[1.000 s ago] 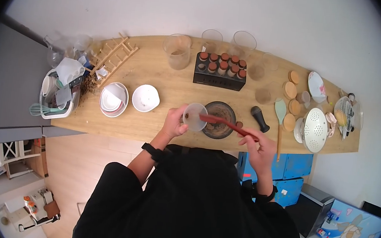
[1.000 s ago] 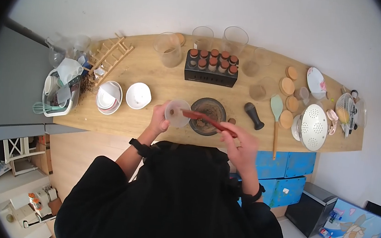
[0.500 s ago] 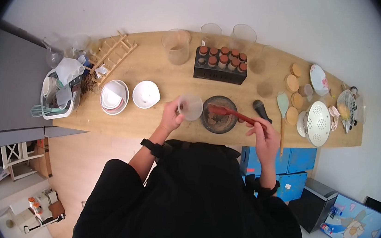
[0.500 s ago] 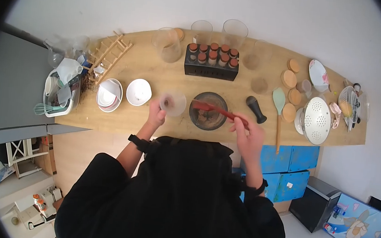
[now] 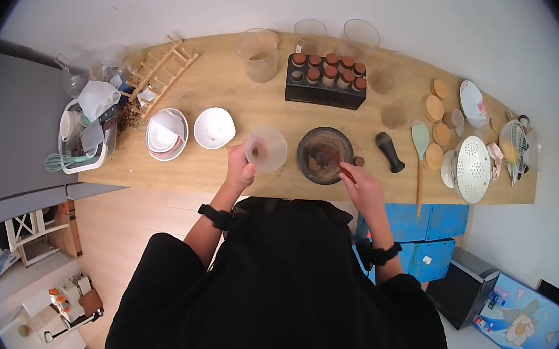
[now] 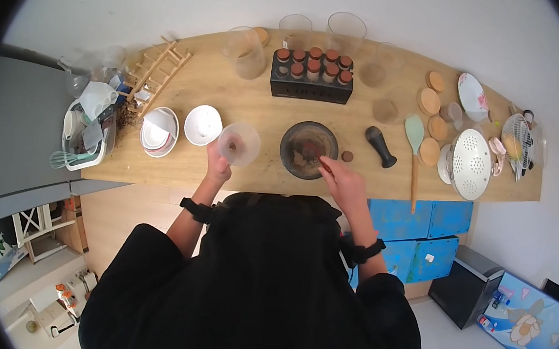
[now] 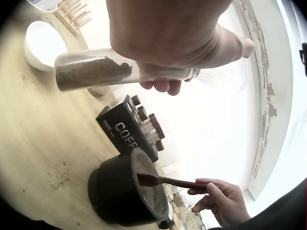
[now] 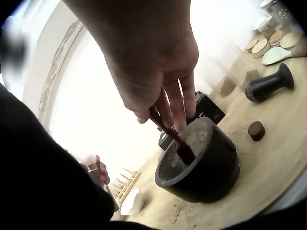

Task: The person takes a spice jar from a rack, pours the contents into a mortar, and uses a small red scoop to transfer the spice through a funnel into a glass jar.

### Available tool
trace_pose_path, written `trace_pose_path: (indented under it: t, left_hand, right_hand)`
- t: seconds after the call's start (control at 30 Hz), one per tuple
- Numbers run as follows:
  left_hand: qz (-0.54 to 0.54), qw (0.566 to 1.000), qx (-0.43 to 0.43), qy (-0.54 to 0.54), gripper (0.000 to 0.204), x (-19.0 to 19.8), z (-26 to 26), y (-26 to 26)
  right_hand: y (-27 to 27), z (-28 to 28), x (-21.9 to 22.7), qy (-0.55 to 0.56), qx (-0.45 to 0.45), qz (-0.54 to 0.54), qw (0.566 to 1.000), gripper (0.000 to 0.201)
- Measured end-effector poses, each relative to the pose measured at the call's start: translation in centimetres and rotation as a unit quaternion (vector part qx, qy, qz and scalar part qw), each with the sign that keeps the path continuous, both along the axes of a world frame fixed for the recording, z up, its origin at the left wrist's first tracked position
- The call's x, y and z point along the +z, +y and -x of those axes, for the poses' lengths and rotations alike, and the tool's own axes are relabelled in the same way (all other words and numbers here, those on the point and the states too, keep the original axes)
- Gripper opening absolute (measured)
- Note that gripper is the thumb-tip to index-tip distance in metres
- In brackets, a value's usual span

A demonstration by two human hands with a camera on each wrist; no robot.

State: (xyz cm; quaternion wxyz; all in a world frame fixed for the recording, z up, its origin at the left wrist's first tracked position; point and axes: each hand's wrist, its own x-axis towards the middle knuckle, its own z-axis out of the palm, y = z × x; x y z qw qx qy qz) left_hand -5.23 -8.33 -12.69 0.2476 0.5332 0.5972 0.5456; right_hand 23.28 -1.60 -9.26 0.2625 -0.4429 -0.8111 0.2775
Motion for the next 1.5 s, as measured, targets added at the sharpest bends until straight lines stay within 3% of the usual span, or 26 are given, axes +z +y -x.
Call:
trace_pose_path:
  t: [0.07, 0.23, 0.3, 0.37, 0.43, 0.5, 0.7, 0.8, 0.87, 1.0, 1.1, 1.2, 1.27, 1.5]
  left_hand:
    - [0.007, 1.0, -0.022, -0.014, 0.083, -0.8, 0.2, -0.4]
    - [0.04, 0.996, -0.08, -0.021, 0.074, -2.2, 0.9, -1.2]
    - [0.067, 0.992, -0.107, 0.027, 0.058, -3.2, 1.4, -1.5]
    - [0.095, 0.984, -0.123, 0.087, 0.052, -2.8, 1.6, -1.6]
    - [0.12, 0.972, -0.136, 0.147, 0.048, -2.5, 1.6, -1.4]
    - [0.077, 0.978, -0.129, 0.147, 0.048, -2.4, 0.8, -1.3]
    - [0.068, 0.979, -0.119, 0.151, 0.051, -1.9, -1.0, -0.9]
    - [0.094, 0.971, -0.117, 0.184, 0.049, -2.6, -1.7, -1.3]
    - [0.099, 0.967, -0.116, 0.204, 0.048, -2.3, -2.0, -1.2]
    - [0.116, 0.964, -0.089, 0.222, 0.046, -2.6, -3.2, -1.5]
    - [0.122, 0.965, -0.072, 0.22, 0.046, -2.8, -4.0, -2.1]
    - [0.14, 0.965, -0.074, 0.208, 0.047, -2.6, -4.3, -2.4]
    - [0.135, 0.966, -0.069, 0.209, 0.047, -2.5, -4.1, -2.4]
    - [0.136, 0.969, -0.065, 0.194, 0.045, -2.3, -3.3, -2.6]
  right_hand:
    - [0.2, 0.2, 0.5, -0.037, 0.054, -0.009, 0.998, 0.021]
    - [0.1, 0.7, 0.8, -0.031, 0.044, -0.024, 0.998, 0.02]
    - [-0.2, 0.9, 1.0, -0.053, 0.048, -0.023, 0.997, 0.02]
    - [-0.3, 1.3, 1.8, -0.048, -0.023, 0.016, 0.998, 0.02]
    - [-0.2, 1.8, 1.5, -0.083, -0.024, -0.015, 0.996, 0.02]
    - [-0.5, 2.3, 1.3, -0.121, -0.022, -0.043, 0.992, 0.021]
    - [-0.9, 1.7, 1.7, -0.064, 0.064, -0.029, 0.995, 0.02]
    - [-0.1, 0.8, 1.5, -0.051, 0.039, -0.03, 0.997, 0.019]
    - [0.6, 0.7, 1.9, -0.078, 0.016, -0.095, 0.992, 0.018]
    - [1.9, 0.9, 2.3, -0.126, 0.027, -0.115, 0.985, 0.019]
    - [2.7, 1.5, 2.0, -0.184, 0.001, -0.057, 0.981, 0.02]
    - [3.7, 2.3, 1.8, -0.123, 0.03, 0.033, 0.991, 0.02]
    - [3.9, 2.6, 2.2, -0.05, -0.015, 0.067, 0.996, 0.021]
    - [4.0, 1.7, 1.6, -0.093, -0.009, 0.014, 0.995, 0.021]
